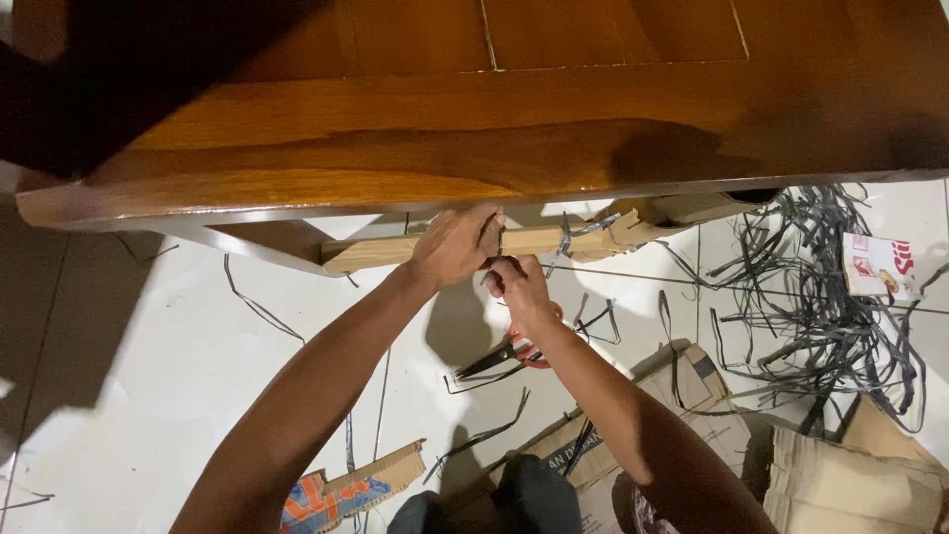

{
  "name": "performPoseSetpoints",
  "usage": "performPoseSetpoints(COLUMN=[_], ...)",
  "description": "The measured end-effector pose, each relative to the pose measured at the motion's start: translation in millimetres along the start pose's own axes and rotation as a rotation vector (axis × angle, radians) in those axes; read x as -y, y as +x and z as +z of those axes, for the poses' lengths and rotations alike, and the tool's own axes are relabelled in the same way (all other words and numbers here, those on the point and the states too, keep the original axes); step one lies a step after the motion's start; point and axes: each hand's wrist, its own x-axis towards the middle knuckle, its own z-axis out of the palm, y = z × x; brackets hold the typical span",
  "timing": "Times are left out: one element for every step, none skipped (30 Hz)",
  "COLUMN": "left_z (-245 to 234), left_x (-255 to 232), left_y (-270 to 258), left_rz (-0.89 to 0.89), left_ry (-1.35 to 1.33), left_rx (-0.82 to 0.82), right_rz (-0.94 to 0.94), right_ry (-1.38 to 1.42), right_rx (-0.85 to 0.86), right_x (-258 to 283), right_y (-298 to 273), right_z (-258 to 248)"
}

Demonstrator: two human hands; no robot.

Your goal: Wrapping wooden chair legs with cardboard and securing them with plastic ties

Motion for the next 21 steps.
performPoseSetpoints(left_z=[0.3,0.2,0.1,-0.8,-1.6,-2.7,-4.6,-6.3,-8.2,-3.9,0.2,4.7,6.9,9.4,11.9,13.0,13.8,13.9,11.9,10.6,9.6], left_x=[1.1,2.4,3.6,2.8,1.8,0.9,-2.4,-5.7,-9.0,-2.1,4.7,11.2,13.0,14.6,15.9,16.7,17.2,17.4,15.6,13.6,11.7], left_y=[-1.2,-1.8,-2.3,-3.3,-4.2,-4.7,-4.6,-5.1,-5.8,-6.3,-7.0,-7.7,-6.7,-5.7,-4.6,-6.1,-7.6,-7.6,-5.2,-3.0,-0.9], left_rz=[-0.001,-0.005,-0.008,-0.01,-0.03,-0.05,-0.05,-0.064,-0.078,-0.079,-0.074,-0.07,-0.071,-0.051,-0.032,-0.031,-0.012,0.011,0.014,0.038,0.062], left_ry=[0.0,-0.049,-0.098,-0.099,-0.138,-0.177,-0.177,-0.198,-0.218,-0.217,-0.249,-0.281,-0.281,-0.295,-0.309,-0.307,-0.314,-0.32,-0.317,-0.307,-0.296], left_rx=[-0.001,0.015,0.031,0.031,0.011,-0.009,-0.01,-0.038,-0.067,-0.068,-0.076,-0.084,-0.086,-0.094,-0.103,-0.105,-0.101,-0.097,-0.1,-0.099,-0.099], right_rz=[0.001,-0.008,-0.016,-0.015,-0.043,-0.071,-0.071,-0.059,-0.047,-0.048,-0.084,-0.12,-0.12,-0.173,-0.226,-0.228,-0.287,-0.349,-0.355,-0.331,-0.307], right_ry=[0.0,-0.066,-0.133,-0.133,-0.333,-0.533,-0.532,-0.694,-0.856,-0.856,-0.926,-0.996,-0.997,-1.073,-1.148,-1.148,-1.307,-1.464,-1.463,-1.495,-1.527], right_rx=[0.001,-0.009,-0.018,-0.018,-0.046,-0.074,-0.073,-0.096,-0.119,-0.118,-0.116,-0.115,-0.113,-0.085,-0.056,-0.054,0.044,0.143,0.142,0.113,0.083], right_x=[2.1,4.6,7.0,13.2,19.4,25.7,12.7,-0.8,-14.3,-3.7,6.9,17.8,11.6,5.3,-0.8,-4.2,-7.1,-8.8,-2.9,2.7,8.2], right_y=[-2.0,-3.0,-4.0,-7.3,-10.7,-13.5,-3.3,6.2,15.5,11.3,7.1,2.6,6.6,10.2,13.6,17.0,20.3,24.9,21.9,18.2,14.4], right_z=[-0.2,-0.1,0.0,1.3,2.5,3.9,-6.4,-16.5,-26.5,-23.7,-20.7,-18.3,-20.9,-23.8,-26.8,-24.3,-21.8,-18.9,-16.4,-14.5,-12.8])
